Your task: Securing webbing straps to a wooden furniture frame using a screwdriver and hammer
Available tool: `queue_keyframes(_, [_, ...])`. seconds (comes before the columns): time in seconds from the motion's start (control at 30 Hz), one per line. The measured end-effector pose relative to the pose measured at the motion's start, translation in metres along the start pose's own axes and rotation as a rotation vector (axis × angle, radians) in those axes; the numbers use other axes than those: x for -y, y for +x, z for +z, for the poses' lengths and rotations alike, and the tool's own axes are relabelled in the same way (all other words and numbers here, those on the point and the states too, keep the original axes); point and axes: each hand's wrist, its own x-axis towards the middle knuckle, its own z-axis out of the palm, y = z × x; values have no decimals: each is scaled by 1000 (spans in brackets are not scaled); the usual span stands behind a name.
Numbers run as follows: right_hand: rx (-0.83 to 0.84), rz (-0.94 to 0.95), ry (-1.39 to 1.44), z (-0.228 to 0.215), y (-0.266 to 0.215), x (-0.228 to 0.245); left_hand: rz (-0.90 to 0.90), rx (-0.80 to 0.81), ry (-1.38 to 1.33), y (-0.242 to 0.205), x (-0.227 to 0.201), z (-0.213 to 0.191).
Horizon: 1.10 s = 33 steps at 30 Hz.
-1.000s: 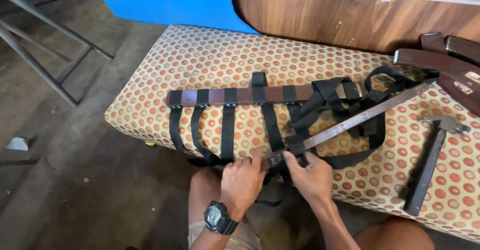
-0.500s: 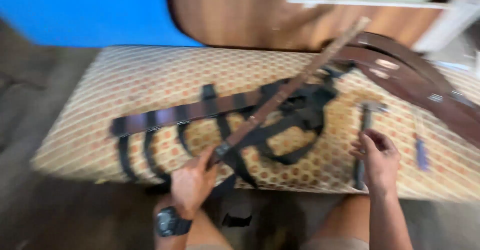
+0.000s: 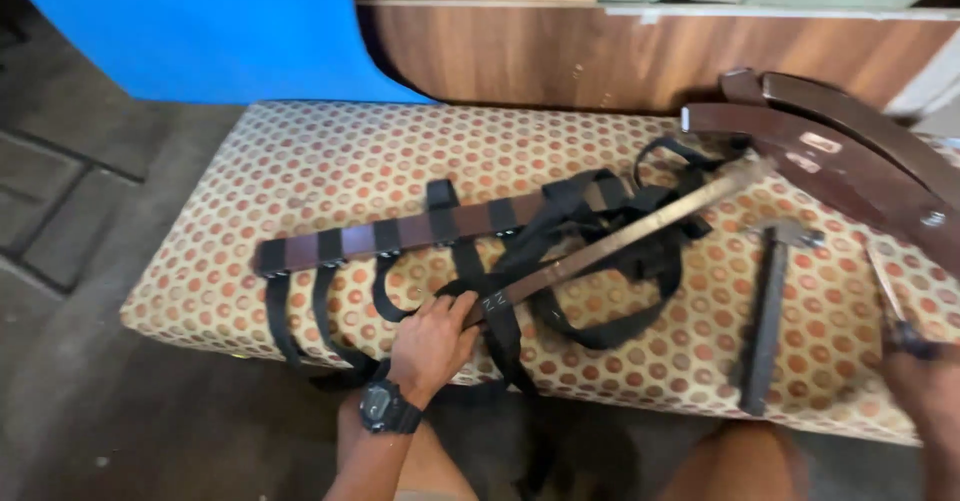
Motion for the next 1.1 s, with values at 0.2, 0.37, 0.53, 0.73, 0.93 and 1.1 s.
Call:
queue_keyframes(0.2, [297, 278, 496, 30, -56, -16, 77, -42, 57, 18, -8, 27])
queue_keyframes(0.37, [469, 349, -19, -32, -302, 272, 72, -177, 137, 13, -27, 27])
queue_keyframes(0.53, [801, 295, 1128, 24, -365, 269, 82, -188, 48, 17, -19, 33])
queue_keyframes(0.73, [722, 227, 907, 27, -362, 294, 68, -27, -110, 23, -12, 40])
queue_keyframes(0.93, [758, 418, 830, 15, -364, 323, 21, 64, -116, 23, -16, 31])
queue_keyframes(1.1, [724, 207, 764, 22, -351, 309, -5, 25, -80, 19, -21, 26])
